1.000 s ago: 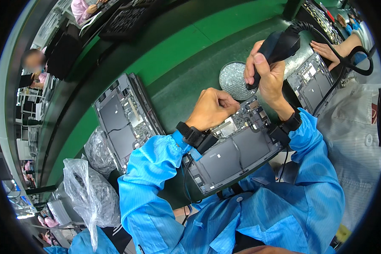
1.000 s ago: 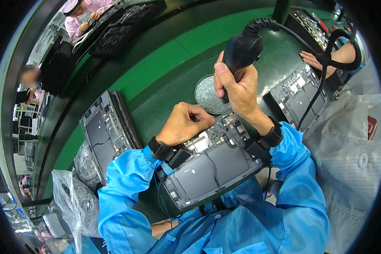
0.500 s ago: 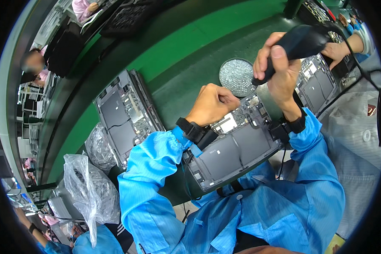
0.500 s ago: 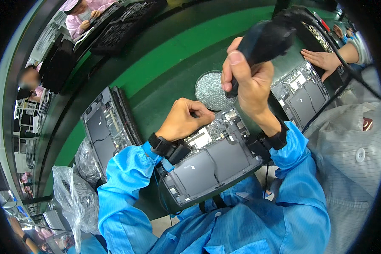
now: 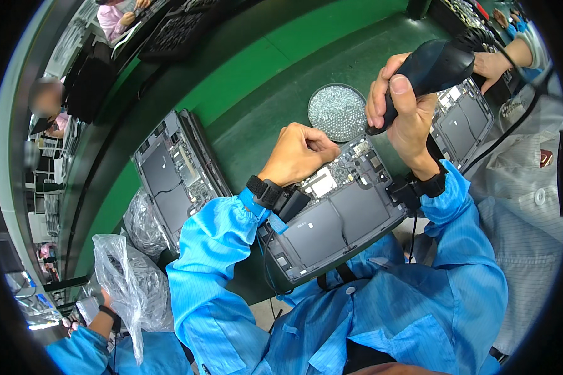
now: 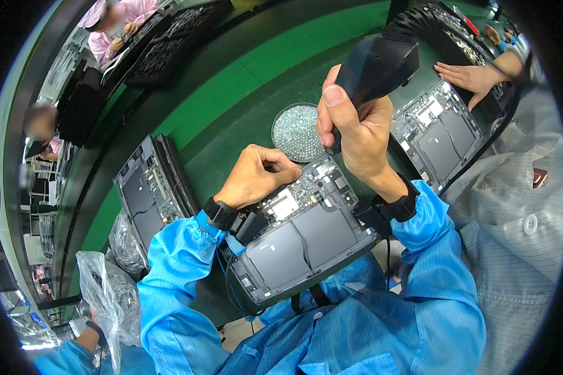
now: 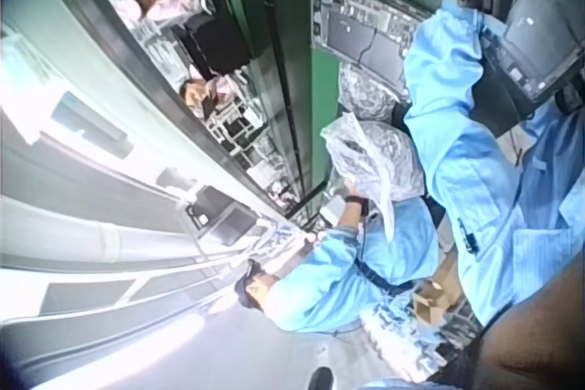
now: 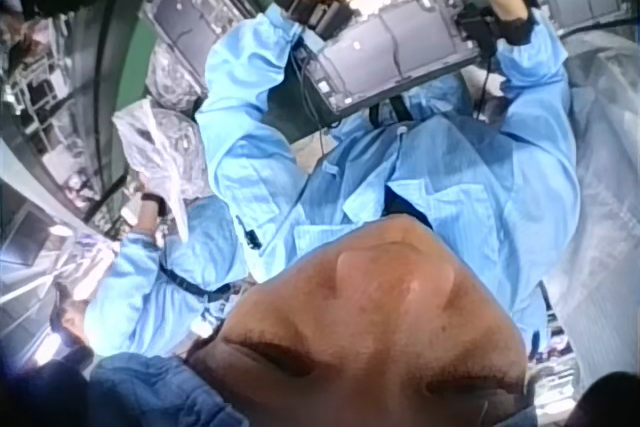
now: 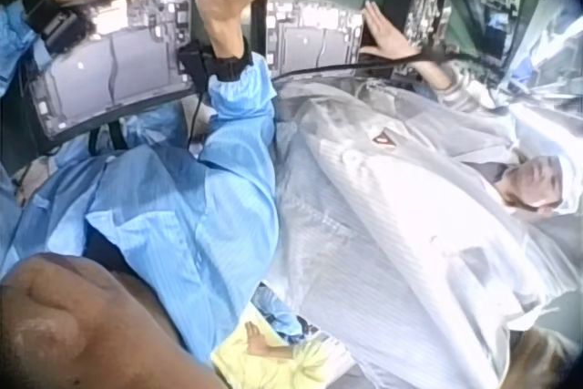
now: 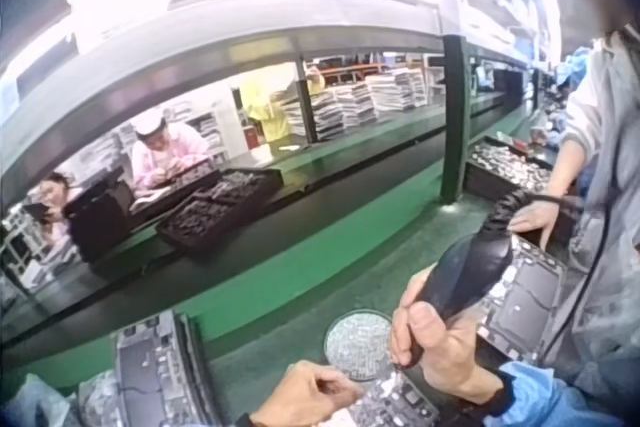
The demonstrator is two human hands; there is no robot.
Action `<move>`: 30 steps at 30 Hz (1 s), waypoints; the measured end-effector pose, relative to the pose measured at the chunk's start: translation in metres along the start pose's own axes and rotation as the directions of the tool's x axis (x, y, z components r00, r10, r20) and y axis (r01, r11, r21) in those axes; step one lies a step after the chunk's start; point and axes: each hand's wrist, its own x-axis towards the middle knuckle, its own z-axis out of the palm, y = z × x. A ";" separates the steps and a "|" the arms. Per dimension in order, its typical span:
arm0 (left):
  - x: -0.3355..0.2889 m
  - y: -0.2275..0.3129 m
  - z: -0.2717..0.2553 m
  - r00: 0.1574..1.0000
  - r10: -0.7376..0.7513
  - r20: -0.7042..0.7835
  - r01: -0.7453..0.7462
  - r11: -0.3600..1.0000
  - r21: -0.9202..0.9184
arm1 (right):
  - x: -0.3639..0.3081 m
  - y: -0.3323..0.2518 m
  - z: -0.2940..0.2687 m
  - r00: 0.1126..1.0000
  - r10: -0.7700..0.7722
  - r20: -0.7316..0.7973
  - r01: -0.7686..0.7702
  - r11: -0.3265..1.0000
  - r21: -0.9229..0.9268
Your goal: Assembling the internal electronic components and ribbon cables of tablets on a factory assembly line.
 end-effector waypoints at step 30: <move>0.000 -0.003 -0.001 0.998 0.033 0.051 -0.035 0.999 0.036 | -0.007 -0.047 -0.007 0.993 0.113 0.047 -0.113 0.994 0.001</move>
